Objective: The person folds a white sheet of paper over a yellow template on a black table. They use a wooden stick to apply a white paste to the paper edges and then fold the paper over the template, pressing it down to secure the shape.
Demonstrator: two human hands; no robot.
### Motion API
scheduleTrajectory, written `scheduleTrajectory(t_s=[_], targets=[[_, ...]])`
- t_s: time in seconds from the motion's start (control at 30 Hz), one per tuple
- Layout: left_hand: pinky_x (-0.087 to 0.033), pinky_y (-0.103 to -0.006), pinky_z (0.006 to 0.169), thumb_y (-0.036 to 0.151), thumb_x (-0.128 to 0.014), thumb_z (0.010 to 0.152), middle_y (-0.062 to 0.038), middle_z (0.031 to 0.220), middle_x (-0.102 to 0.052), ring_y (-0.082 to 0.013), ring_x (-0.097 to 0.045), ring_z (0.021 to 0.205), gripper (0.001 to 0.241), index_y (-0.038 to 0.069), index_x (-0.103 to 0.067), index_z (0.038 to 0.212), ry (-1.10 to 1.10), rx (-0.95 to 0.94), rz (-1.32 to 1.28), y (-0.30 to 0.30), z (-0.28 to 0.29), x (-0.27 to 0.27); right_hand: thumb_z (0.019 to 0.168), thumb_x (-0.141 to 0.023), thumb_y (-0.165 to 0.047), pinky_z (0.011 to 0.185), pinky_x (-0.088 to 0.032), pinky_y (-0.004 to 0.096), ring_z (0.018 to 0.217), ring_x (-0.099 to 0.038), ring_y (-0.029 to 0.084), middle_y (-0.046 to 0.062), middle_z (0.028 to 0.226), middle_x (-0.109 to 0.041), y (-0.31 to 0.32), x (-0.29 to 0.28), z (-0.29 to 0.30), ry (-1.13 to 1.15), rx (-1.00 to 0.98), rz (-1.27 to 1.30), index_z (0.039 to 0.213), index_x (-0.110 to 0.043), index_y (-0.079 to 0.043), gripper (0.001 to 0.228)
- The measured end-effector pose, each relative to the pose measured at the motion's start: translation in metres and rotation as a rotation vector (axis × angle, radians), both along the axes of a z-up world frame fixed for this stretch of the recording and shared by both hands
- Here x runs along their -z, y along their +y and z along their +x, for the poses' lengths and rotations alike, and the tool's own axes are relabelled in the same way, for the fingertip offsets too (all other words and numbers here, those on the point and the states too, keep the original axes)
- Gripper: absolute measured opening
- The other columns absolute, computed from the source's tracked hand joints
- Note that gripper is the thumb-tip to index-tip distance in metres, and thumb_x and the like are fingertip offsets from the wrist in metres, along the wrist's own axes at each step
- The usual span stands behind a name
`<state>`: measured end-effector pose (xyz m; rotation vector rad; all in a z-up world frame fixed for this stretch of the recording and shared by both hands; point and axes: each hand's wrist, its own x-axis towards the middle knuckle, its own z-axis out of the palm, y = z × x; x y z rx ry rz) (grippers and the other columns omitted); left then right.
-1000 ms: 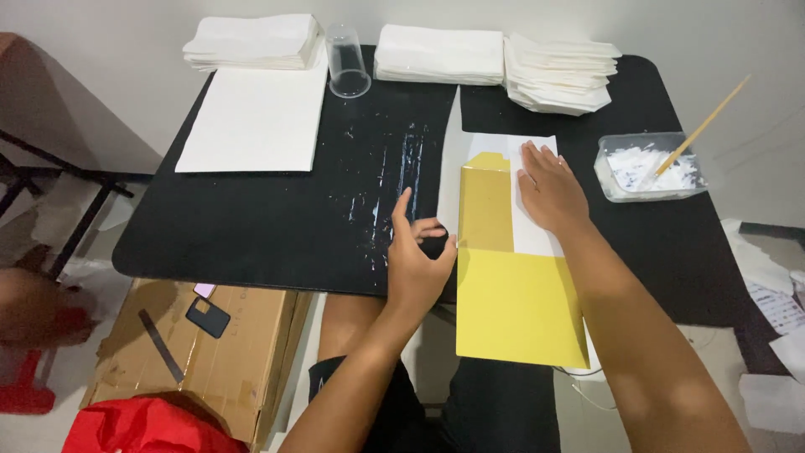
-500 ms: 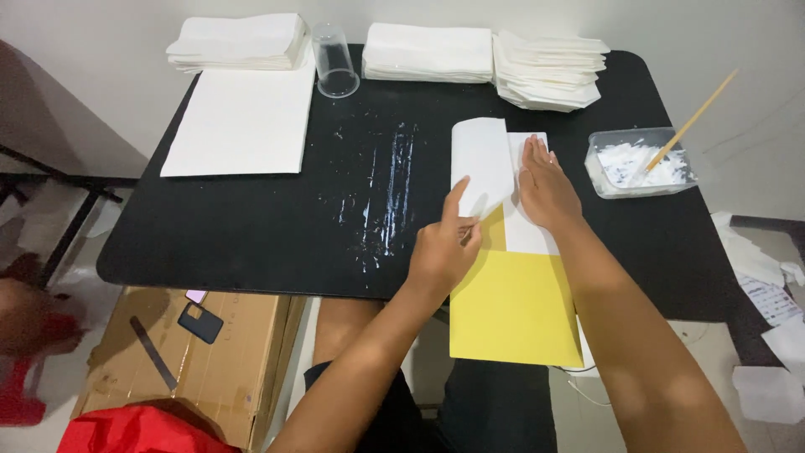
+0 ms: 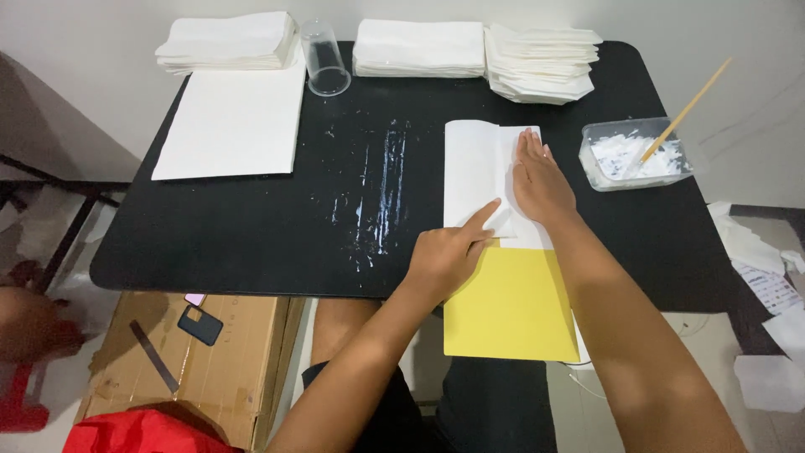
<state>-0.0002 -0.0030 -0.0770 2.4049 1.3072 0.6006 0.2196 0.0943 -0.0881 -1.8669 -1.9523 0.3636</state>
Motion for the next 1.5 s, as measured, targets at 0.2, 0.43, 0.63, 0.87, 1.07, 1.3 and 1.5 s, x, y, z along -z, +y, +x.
scheduleTrajectory(t_s=[0.2,0.43,0.63,0.87,1.07,1.3,1.5], targets=[[-0.061,-0.0423,0.087,0.028,-0.056,0.104,-0.001,0.106,-0.08,-0.025,-0.077,0.095,0.055,0.026,-0.043,0.157,-0.052,0.1,-0.002,-0.002,-0.004,-0.011,0.106,-0.024,-0.022,0.129,-0.002,0.036,0.159,-0.012,0.023,0.019,0.171,-0.015,-0.001,-0.001,-0.001,0.004,0.003,-0.005,0.162,-0.025,0.002,0.062],[-0.06,-0.0458,0.091,0.026,-0.059,0.103,-0.004,0.109,-0.08,-0.0303,-0.076,0.103,0.041,0.018,-0.062,0.143,-0.21,0.183,-0.16,0.004,-0.007,-0.011,0.106,-0.022,-0.023,0.129,-0.002,0.036,0.158,-0.012,0.024,0.018,0.171,-0.013,-0.019,-0.021,-0.009,-0.001,-0.001,-0.014,0.163,-0.024,0.001,0.062],[-0.037,-0.0475,0.12,0.034,-0.05,0.107,-0.009,0.15,-0.057,-0.027,-0.047,0.145,0.045,0.016,-0.056,0.147,0.115,0.166,-0.073,0.032,0.007,-0.008,0.106,-0.023,-0.021,0.13,-0.002,0.037,0.159,-0.012,0.025,0.02,0.171,-0.014,0.002,0.001,0.001,0.002,-0.009,-0.015,0.162,-0.024,0.004,0.062],[-0.013,-0.0479,0.131,0.047,-0.02,0.11,-0.014,0.168,-0.031,-0.0315,-0.023,0.158,0.064,0.009,-0.032,0.161,0.359,0.341,-0.129,0.052,0.017,-0.023,0.106,-0.022,-0.022,0.129,-0.002,0.034,0.158,-0.012,0.024,0.018,0.171,-0.014,-0.007,-0.013,-0.006,-0.029,0.01,-0.05,0.163,-0.024,0.001,0.061],[-0.021,-0.0456,0.13,0.043,-0.039,0.109,-0.022,0.162,-0.039,-0.0337,-0.032,0.154,0.063,0.0,-0.038,0.155,0.233,0.237,0.002,0.088,0.019,-0.026,0.105,-0.024,-0.02,0.129,-0.002,0.036,0.159,-0.012,0.025,0.021,0.17,-0.014,-0.008,-0.016,-0.007,0.014,0.001,-0.045,0.162,-0.024,0.004,0.062],[-0.01,-0.0433,0.132,0.058,-0.023,0.106,-0.015,0.17,-0.026,-0.028,-0.02,0.158,0.077,0.005,-0.029,0.161,0.354,0.355,-0.055,0.109,0.024,-0.033,0.105,-0.023,-0.022,0.129,-0.001,0.037,0.159,-0.01,0.026,0.02,0.171,-0.012,-0.015,-0.024,-0.011,0.027,-0.02,-0.05,0.162,-0.023,0.004,0.062],[-0.014,-0.041,0.131,0.056,-0.022,0.108,-0.015,0.168,-0.031,-0.0268,-0.027,0.157,0.075,0.003,-0.032,0.16,0.322,0.347,-0.01,0.132,0.029,-0.027,0.105,-0.023,-0.023,0.129,-0.001,0.038,0.158,-0.01,0.027,0.023,0.17,-0.013,-0.009,-0.018,-0.008,0.059,-0.033,-0.04,0.161,-0.023,0.005,0.062]])
